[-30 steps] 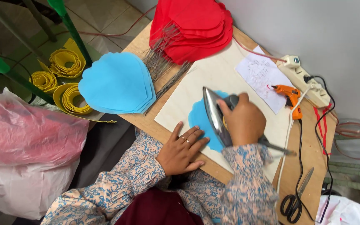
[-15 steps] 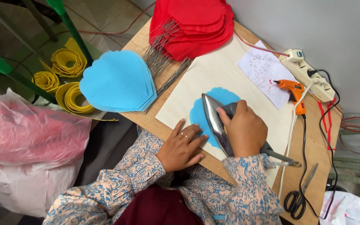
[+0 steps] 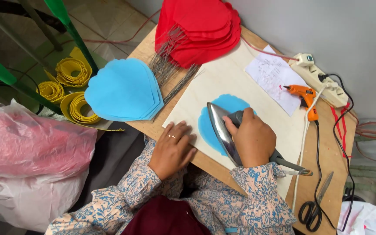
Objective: Ironing individual blue fabric pieces on a wooden board using a hand iron.
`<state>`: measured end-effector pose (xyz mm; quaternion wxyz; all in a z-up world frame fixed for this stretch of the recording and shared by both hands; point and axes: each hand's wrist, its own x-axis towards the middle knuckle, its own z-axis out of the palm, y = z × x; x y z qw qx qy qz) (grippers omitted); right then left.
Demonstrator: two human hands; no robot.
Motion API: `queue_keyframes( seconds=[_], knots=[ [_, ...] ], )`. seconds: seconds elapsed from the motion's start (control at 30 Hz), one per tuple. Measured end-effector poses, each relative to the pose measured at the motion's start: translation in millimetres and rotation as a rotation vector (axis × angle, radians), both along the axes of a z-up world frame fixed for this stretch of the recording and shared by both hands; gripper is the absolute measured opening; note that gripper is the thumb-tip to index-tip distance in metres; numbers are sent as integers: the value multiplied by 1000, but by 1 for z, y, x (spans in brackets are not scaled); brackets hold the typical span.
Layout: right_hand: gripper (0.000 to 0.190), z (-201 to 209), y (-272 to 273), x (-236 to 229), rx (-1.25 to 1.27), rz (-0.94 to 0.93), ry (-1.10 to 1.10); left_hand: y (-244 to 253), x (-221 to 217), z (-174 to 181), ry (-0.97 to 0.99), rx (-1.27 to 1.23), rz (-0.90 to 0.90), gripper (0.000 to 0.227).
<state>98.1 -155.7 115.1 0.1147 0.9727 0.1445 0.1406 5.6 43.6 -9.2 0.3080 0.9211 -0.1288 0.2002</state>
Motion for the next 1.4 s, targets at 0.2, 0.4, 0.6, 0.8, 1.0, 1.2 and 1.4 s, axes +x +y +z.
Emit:
queue_keyframes(
  seconds=[0.2, 0.4, 0.6, 0.8, 1.0, 1.2, 1.4],
  knots=[
    [60, -7, 9, 30, -29, 11, -76, -6, -1, -11, -155, 34, 74, 33],
    [61, 17, 14, -2, 48, 89, 48, -3, 0, -11, -201, 39, 67, 31],
    [62, 5, 16, 12, 31, 57, -4, -5, 1, -16, -237, 37, 90, 33],
    [54, 20, 16, 11, 26, 99, 91, 0, -4, -6, -196, 93, 39, 42],
    [57, 18, 17, 14, 21, 83, 108, -2, -4, -4, -188, 103, 61, 45],
    [57, 30, 7, 3, 89, 179, 242, -1, -4, -8, -177, 102, 48, 43],
    [57, 29, 6, 2, 83, 135, 250, -2, -3, -12, -170, 73, 48, 44]
  ],
)
